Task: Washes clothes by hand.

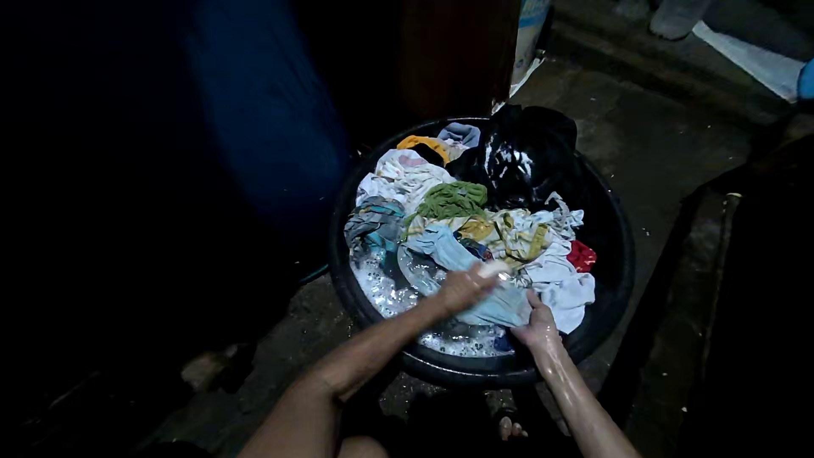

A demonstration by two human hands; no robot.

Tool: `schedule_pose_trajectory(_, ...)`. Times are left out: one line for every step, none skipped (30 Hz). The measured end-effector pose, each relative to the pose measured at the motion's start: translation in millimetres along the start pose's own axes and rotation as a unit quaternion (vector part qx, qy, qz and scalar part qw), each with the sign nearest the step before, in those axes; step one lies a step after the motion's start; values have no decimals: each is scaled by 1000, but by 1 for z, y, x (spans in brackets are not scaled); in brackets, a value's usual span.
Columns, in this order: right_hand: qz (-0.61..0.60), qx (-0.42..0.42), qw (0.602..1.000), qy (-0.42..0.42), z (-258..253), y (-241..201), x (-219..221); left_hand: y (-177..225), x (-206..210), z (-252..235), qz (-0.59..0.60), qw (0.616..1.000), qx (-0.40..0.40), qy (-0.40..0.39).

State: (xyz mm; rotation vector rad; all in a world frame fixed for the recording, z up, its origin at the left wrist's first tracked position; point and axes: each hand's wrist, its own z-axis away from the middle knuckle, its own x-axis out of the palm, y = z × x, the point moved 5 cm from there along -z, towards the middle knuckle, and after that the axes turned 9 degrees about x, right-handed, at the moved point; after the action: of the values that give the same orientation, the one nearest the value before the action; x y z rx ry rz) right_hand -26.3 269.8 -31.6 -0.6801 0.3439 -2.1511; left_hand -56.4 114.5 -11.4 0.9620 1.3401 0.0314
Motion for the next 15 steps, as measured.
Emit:
schedule_pose_trajectory(-20, -22, 999, -15, -11, -1, -4, -39, -11, 0, -47, 998, -31, -1)
schedule_pose_trajectory(-33, -38, 998, -30, -11, -3, -3, -72, -27, 1, -100, 993, -55, 28)
schedule_pose_trajectory(-42, -47, 998, -24, -9, -5, -3, -97, -47, 3, -131, 986, -94, 51)
schedule_pose_trajectory(-44, -51, 998, -10, -9, -7, -3, -115, -68, 4, -149, 977, -138, 71)
schedule_pose_trajectory(-41, -52, 998, 6, -10, -8, -4, -124, -87, 3, -156, 966, -184, 94)
schedule_pose_trajectory(-38, -48, 998, 18, -11, -9, -5, -123, -103, 0, -147, 955, -228, 121)
schedule_pose_trajectory(-39, -43, 998, 28, -11, -8, -6, -111, -112, -3, -129, 945, -260, 149)
schedule_pose_trajectory(-41, -37, 998, 32, -12, -7, -6, -88, -114, -7, -111, 943, -253, 184)
schedule_pose_trajectory(-44, -31, 998, 26, -14, -6, -4, -54, -107, -11, -92, 950, -204, 219)
schedule_pose_trajectory(-50, -24, 998, 17, -14, -4, -3, -14, -89, -14, -61, 961, -131, 234)
schedule_pose_trajectory(-53, -20, 998, 9, -13, -2, -3, 24, -63, -17, -17, 973, -71, 217)
schedule_pose_trajectory(-51, -24, 998, 8, -12, 0, -6, 56, -31, -18, 22, 985, -24, 171)
schedule_pose_trajectory(-42, -36, 998, 7, -10, 2, -12, 76, -1, -17, 58, 992, 3, 112)
schedule_pose_trajectory(-57, -34, 998, 1, -8, 2, -17, 76, 19, -17, 70, 995, 22, 71)
schedule_pose_trajectory(-78, -17, 996, 29, -8, 2, -16, 58, 22, -18, 65, 997, 14, 46)
